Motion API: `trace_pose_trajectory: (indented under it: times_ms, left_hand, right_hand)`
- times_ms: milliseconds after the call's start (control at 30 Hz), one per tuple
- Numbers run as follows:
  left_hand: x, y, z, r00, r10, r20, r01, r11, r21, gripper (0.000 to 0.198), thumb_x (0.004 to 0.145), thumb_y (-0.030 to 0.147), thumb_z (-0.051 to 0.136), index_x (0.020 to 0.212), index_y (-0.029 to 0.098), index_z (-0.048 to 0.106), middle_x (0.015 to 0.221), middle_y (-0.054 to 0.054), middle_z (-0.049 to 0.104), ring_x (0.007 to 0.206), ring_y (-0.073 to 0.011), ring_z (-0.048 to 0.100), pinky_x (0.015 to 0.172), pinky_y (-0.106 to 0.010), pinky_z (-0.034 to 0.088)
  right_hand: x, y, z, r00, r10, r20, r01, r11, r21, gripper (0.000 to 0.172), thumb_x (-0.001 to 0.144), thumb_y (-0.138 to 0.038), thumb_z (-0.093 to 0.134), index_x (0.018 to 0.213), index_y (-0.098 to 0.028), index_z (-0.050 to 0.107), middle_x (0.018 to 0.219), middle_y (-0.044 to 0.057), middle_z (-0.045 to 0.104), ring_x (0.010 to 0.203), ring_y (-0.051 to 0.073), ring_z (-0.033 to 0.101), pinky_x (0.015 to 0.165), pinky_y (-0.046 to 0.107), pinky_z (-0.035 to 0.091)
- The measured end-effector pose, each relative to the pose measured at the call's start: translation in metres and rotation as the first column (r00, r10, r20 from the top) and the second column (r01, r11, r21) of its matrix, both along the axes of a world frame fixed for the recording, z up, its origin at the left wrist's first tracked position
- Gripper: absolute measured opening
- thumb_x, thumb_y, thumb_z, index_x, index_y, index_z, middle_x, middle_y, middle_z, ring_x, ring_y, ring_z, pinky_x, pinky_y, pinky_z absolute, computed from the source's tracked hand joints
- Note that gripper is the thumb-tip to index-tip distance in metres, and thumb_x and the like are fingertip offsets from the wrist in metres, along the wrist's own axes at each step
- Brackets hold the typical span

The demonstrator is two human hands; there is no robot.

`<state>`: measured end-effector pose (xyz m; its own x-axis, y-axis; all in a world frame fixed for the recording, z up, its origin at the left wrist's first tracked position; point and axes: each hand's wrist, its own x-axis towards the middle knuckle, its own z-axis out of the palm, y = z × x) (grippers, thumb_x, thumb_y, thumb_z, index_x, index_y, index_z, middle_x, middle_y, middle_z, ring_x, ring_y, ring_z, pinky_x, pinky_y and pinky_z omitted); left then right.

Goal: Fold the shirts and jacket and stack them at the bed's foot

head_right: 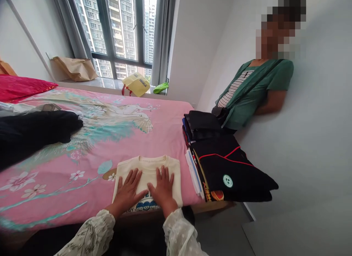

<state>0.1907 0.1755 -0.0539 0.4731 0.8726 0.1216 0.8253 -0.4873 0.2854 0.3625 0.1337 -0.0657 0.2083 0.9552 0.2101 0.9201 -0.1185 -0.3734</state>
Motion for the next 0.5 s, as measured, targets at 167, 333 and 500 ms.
trace_pose_trajectory:
  times_ms: [167, 333, 500]
  left_hand:
    - [-0.042, -0.012, -0.008, 0.948, 0.282, 0.148, -0.279, 0.96, -0.036, 0.072, 0.082, 0.052, 0.043, 0.141, 0.012, 0.036, 0.152, -0.017, 0.026, 0.141, -0.0315, 0.018, 0.111, -0.057, 0.012]
    - [-0.115, -0.054, -0.034, 0.825, 0.371, 0.428, -0.326, 0.929, -0.176, 0.071, 0.073, 0.057, 0.051, 0.129, 0.012, 0.047, 0.135, -0.016, 0.051, 0.127, -0.0298, 0.044, 0.109, -0.046, 0.031]
    - [-0.12, -0.108, -0.043, 0.536, 0.621, 0.572, -0.232, 0.759, -0.608, 0.062, 0.067, 0.061, 0.06, 0.111, 0.017, 0.056, 0.114, -0.013, 0.063, 0.109, -0.028, 0.059, 0.094, -0.042, 0.048]
  right_hand:
    - [0.045, -0.045, 0.0, 0.931, -0.168, -0.325, 0.258, 0.931, 0.259, 0.061, 0.086, -0.052, 0.04, 0.129, -0.01, 0.048, 0.138, 0.018, 0.044, 0.132, 0.028, 0.034, 0.108, 0.049, 0.026]
    - [0.08, -0.145, -0.044, 0.612, -0.35, -0.709, 0.542, 0.838, 0.054, 0.063, 0.073, -0.063, 0.052, 0.109, -0.011, 0.058, 0.114, 0.017, 0.061, 0.11, 0.03, 0.055, 0.098, 0.044, 0.041]
    - [0.052, -0.201, -0.066, 0.322, -0.407, -0.855, 0.524, 0.829, -0.197, 0.065, 0.065, -0.067, 0.06, 0.106, -0.016, 0.058, 0.105, 0.011, 0.065, 0.098, 0.027, 0.061, 0.081, 0.037, 0.052]
